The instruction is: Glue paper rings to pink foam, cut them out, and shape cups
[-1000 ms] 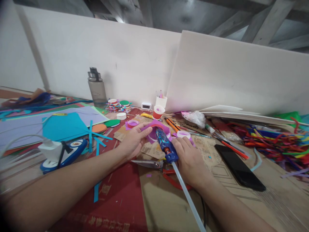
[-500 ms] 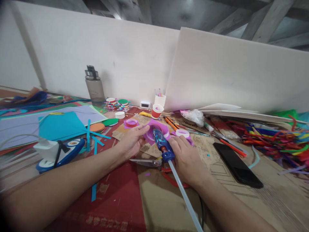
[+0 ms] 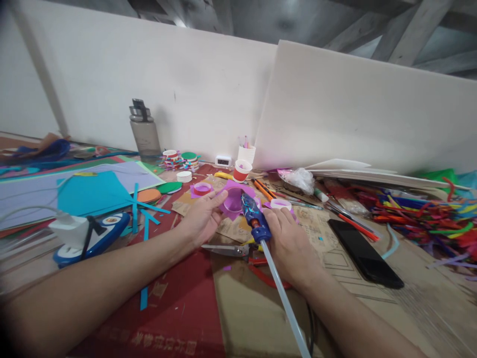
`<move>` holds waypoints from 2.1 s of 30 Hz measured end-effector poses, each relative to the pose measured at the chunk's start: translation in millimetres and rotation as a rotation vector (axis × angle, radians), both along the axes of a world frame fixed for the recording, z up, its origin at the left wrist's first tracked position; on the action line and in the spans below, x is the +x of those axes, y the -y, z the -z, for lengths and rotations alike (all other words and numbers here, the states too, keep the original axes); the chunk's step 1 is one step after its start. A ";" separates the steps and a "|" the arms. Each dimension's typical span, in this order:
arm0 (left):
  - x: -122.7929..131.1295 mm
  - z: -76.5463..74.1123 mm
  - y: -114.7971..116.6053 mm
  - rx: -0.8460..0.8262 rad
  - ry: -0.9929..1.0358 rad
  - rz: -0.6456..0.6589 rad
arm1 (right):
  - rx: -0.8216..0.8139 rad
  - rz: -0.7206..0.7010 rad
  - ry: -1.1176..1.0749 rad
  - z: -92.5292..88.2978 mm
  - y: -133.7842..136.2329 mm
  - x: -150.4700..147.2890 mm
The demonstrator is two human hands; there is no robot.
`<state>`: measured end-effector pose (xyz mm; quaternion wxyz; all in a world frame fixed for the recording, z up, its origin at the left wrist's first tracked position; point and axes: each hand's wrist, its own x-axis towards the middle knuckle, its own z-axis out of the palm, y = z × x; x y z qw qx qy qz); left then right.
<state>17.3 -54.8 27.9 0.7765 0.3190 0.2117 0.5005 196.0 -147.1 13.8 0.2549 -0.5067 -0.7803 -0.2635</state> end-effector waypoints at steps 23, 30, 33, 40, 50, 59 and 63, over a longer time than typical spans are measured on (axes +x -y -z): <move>-2.2 0.2 1.1 0.042 0.020 0.038 | -0.010 0.004 -0.048 -2.0 2.3 -5.6; -1.5 -0.2 3.7 0.031 -0.047 0.082 | 0.009 -0.013 -0.024 -4.5 3.5 -7.3; -1.0 1.5 2.8 0.038 -0.032 0.091 | -0.001 -0.017 -0.025 -4.5 3.8 -7.3; -0.5 2.9 1.2 0.054 -0.009 0.078 | -0.002 -0.002 -0.033 -3.4 3.2 -6.1; -0.2 3.4 2.2 0.045 -0.017 0.073 | -0.010 0.018 -0.031 -0.8 2.0 -4.7; 1.8 4.3 4.5 0.022 -0.055 0.112 | -0.001 -0.014 -0.042 -3.0 3.5 -10.6; 1.4 3.9 3.8 0.035 -0.026 0.074 | -0.006 0.004 -0.042 -2.8 2.9 -7.4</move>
